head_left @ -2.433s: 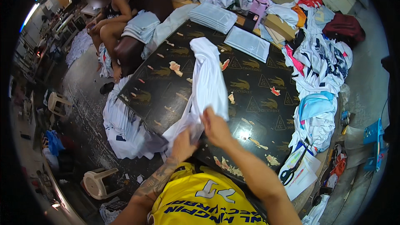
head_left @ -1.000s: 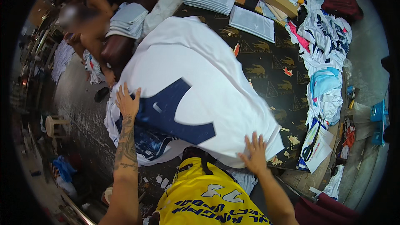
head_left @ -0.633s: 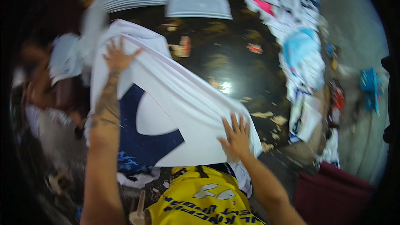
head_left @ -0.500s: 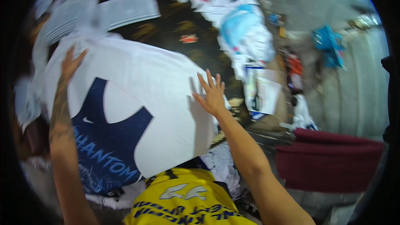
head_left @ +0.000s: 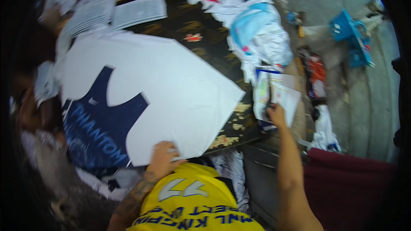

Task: The person lays out white t-shirts on a table, cuts them with scissors, and writes on a document. The person handles multiple shirts and a notebook, performing repetitive cutting and writing actions.

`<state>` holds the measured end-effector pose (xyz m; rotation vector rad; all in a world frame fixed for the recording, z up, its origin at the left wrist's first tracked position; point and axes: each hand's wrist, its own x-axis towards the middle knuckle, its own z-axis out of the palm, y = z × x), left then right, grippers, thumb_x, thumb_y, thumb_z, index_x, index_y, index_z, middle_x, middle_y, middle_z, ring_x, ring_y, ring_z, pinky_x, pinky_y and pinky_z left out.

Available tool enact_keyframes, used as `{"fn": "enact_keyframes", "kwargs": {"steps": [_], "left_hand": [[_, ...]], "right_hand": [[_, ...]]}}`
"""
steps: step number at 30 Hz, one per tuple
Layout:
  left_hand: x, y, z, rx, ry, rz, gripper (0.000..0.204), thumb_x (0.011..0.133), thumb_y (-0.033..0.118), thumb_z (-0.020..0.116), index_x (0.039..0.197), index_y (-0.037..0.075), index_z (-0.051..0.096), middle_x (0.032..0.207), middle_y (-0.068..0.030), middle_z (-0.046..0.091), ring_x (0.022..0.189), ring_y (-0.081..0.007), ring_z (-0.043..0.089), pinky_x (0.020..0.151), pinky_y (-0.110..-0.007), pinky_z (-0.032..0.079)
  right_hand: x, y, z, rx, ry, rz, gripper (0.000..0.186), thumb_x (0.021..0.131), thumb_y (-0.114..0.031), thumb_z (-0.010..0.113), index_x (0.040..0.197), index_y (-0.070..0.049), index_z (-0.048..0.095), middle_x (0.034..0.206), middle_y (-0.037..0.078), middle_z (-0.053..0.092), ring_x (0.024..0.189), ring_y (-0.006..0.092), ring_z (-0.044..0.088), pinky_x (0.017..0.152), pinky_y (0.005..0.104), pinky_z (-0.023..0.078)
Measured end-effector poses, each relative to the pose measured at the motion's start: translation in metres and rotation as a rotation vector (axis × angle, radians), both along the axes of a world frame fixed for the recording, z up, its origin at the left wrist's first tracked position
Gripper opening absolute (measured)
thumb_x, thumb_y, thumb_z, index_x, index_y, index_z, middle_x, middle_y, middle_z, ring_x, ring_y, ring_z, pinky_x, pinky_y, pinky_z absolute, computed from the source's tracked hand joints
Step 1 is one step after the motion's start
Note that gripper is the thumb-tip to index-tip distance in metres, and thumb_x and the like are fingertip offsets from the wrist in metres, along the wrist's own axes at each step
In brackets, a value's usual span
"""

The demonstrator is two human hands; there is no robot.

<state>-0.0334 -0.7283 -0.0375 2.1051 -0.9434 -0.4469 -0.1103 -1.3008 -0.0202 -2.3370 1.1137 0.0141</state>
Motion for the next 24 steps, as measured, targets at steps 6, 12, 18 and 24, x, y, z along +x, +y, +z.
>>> {"fn": "enact_keyframes", "kwargs": {"steps": [6, 12, 18, 24], "left_hand": [[-0.035, -0.052, 0.022, 0.259, -0.011, -0.016, 0.024, 0.091, 0.024, 0.083, 0.108, 0.009, 0.074, 0.108, -0.0108, 0.068, 0.097, -0.0319, 0.065, 0.086, -0.042, 0.054], [-0.052, -0.042, 0.037, -0.001, 0.033, 0.405, 0.012, 0.096, 0.016, 0.076, 0.1, 0.006, 0.08, 0.089, -0.0084, 0.066, 0.091, -0.0311, 0.063, 0.079, -0.043, 0.053], [-0.061, -0.049, 0.034, 0.114, -0.006, 0.245, 0.012, 0.091, 0.014, 0.078, 0.101, 0.013, 0.083, 0.107, -0.0005, 0.067, 0.116, -0.0259, 0.057, 0.107, -0.046, 0.042], [-0.041, -0.039, 0.019, 0.004, 0.079, 0.194, 0.013, 0.091, 0.022, 0.081, 0.099, 0.012, 0.081, 0.11, -0.0055, 0.07, 0.123, -0.0312, 0.056, 0.109, -0.048, 0.042]], "right_hand": [[-0.086, 0.047, 0.063, 0.751, -0.186, 0.197, 0.022, 0.106, -0.027, 0.072, 0.102, -0.007, 0.061, 0.084, 0.001, 0.061, 0.074, 0.0138, 0.064, 0.075, 0.0306, 0.058], [-0.141, 0.162, 0.094, 0.753, 0.884, 0.622, 0.108, 0.092, -0.072, 0.075, 0.163, 0.004, 0.043, 0.162, 0.03, 0.05, 0.156, 0.0416, 0.044, 0.129, 0.0465, 0.032], [-0.066, 0.208, 0.055, 0.675, 0.715, 0.739, 0.093, 0.085, -0.079, 0.076, 0.131, 0.001, 0.069, 0.112, 0.028, 0.075, 0.105, 0.0387, 0.073, 0.093, 0.0462, 0.055], [-0.024, 0.237, 0.054, 0.639, 0.558, 0.668, 0.084, 0.079, -0.078, 0.082, 0.098, 0.004, 0.08, 0.091, 0.02, 0.078, 0.086, 0.0295, 0.075, 0.083, 0.0398, 0.057]]}}
